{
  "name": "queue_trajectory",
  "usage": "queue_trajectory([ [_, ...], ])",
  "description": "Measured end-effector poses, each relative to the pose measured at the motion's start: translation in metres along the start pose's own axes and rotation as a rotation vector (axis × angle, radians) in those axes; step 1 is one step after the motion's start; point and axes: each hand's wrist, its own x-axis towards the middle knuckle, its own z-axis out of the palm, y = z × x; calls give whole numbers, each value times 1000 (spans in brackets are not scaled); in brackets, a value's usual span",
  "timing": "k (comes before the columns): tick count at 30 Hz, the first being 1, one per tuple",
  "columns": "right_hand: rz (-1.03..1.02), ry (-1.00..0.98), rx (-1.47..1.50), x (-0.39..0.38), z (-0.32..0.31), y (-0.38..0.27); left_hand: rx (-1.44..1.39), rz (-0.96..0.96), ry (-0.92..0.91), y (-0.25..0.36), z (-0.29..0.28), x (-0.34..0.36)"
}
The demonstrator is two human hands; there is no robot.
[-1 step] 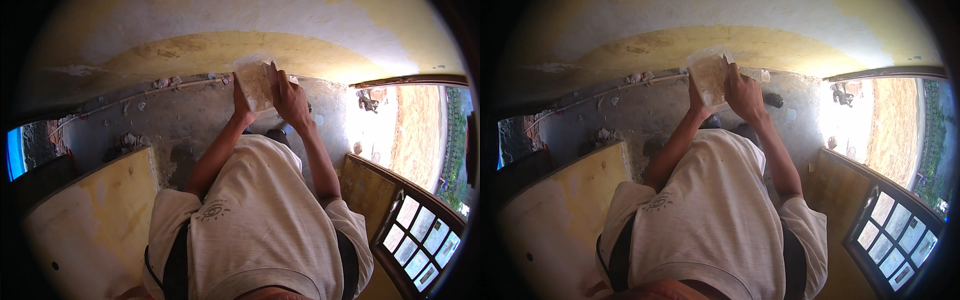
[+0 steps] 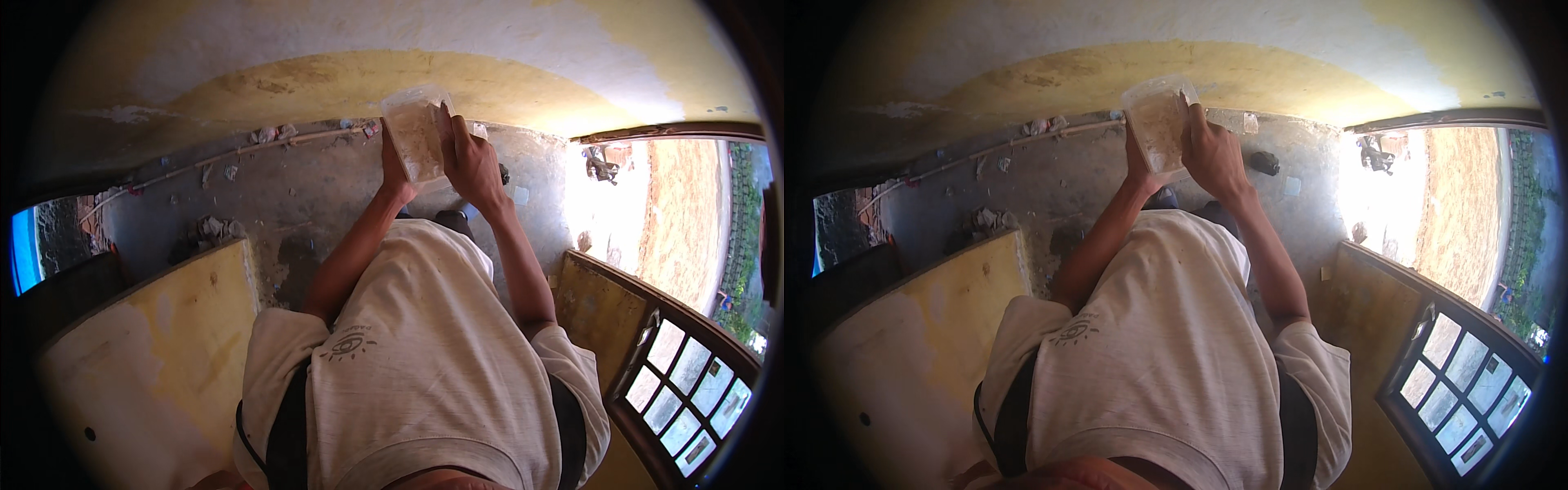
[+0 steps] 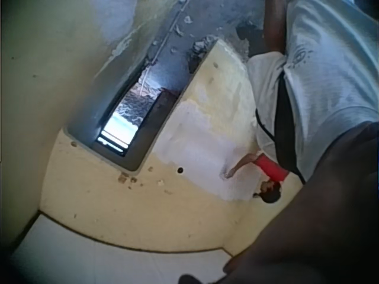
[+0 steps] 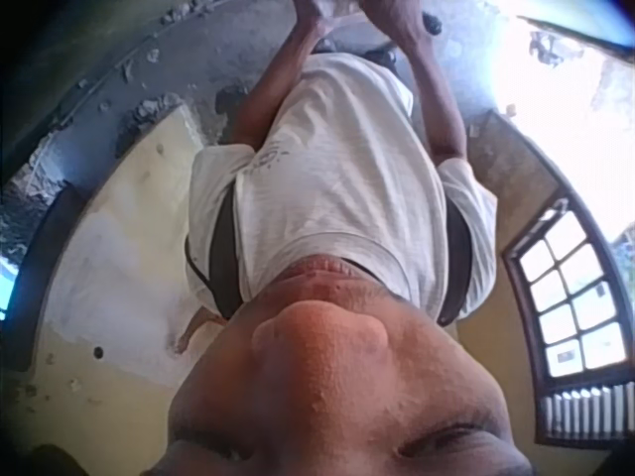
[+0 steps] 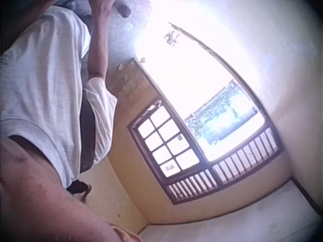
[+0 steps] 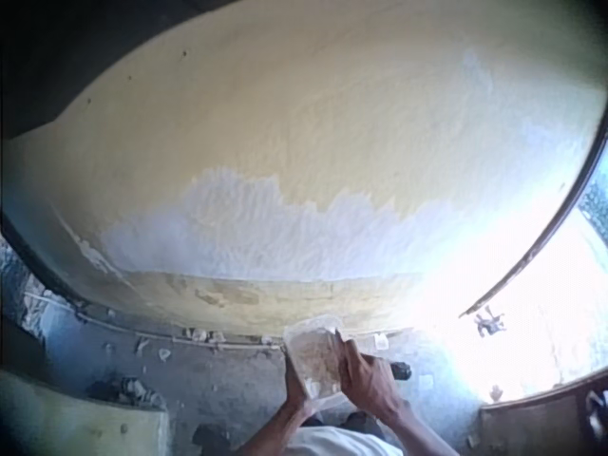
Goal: The person applies a white patching compound to a hole in a yellow wall using a small spreader tool.
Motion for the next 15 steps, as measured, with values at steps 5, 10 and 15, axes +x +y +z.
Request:
queue_trajectory([
  [5, -43, 21, 59, 1, 6, -10, 84, 8, 82, -3, 5, -2],
  [10, -34, 48, 45, 8, -4, -23, 49, 1, 48, -4, 13, -5],
  [15, 6, 101, 24, -1, -6, -10, -14, -10, -16, -4, -1, -4],
])
